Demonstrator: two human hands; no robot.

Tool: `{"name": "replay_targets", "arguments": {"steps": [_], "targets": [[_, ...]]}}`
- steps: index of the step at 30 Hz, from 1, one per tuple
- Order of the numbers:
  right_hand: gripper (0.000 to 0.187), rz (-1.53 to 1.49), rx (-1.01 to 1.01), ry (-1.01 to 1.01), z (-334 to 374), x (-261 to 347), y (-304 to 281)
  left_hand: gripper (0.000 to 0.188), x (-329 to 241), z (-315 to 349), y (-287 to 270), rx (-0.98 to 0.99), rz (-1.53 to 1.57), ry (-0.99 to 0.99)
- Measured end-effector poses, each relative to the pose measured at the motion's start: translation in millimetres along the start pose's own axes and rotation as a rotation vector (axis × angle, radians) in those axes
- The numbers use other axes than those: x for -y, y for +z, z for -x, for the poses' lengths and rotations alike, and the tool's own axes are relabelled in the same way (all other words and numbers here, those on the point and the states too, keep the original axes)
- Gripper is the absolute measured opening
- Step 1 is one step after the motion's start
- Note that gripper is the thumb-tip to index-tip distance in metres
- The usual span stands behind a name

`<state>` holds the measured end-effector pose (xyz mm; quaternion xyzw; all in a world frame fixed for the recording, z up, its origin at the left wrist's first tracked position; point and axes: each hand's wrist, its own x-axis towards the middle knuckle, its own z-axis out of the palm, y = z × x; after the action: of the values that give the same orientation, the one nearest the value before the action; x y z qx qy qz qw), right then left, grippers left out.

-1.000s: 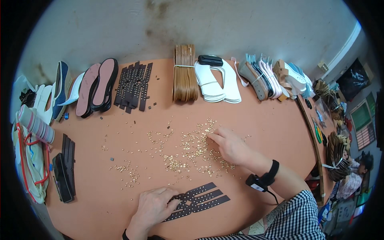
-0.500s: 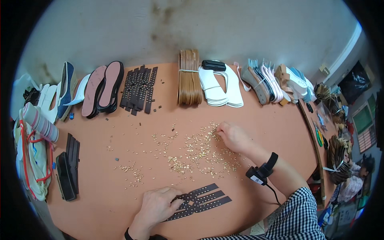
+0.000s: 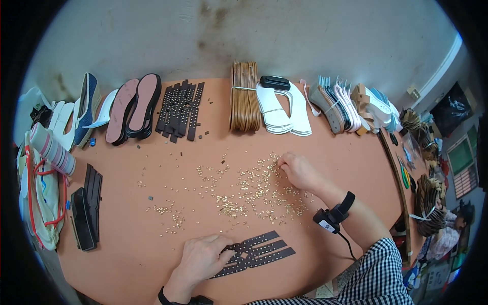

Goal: Manually assembling and preparing decorative shoe straps by inserting small gold studs into pre-punched holes.

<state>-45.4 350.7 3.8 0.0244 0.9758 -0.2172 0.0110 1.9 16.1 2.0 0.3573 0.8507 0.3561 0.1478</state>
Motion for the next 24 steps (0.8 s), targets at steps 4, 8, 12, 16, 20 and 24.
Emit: {"name": "replay_targets", "arguments": {"steps": [4, 8, 12, 16, 20, 24], "targets": [[0.014, 0.054, 0.027, 0.004, 1, 12, -5, 0.016, 3, 1, 4, -0.075, 0.004, 0.054], [0.015, 0.178, 0.022, -0.102, 2, 8, 1, 0.02, -2, 2, -1, 0.028, -0.025, -0.01], [0.015, 0.498, 0.019, -0.292, -2, 6, 8, 0.019, 7, 4, 6, -0.005, -0.002, 0.015], [0.015, 0.626, -0.04, -0.336, 1, 10, 8, 0.019, 5, 1, 6, -0.011, 0.009, 0.028], [0.014, 0.538, -0.023, -0.174, 1, 8, 6, 0.018, 1, -1, 3, -0.017, -0.01, 0.023], [0.012, 0.416, -0.054, -0.279, 26, 23, 6, 0.019, 2, 1, 4, -0.023, -0.027, 0.012]]}}
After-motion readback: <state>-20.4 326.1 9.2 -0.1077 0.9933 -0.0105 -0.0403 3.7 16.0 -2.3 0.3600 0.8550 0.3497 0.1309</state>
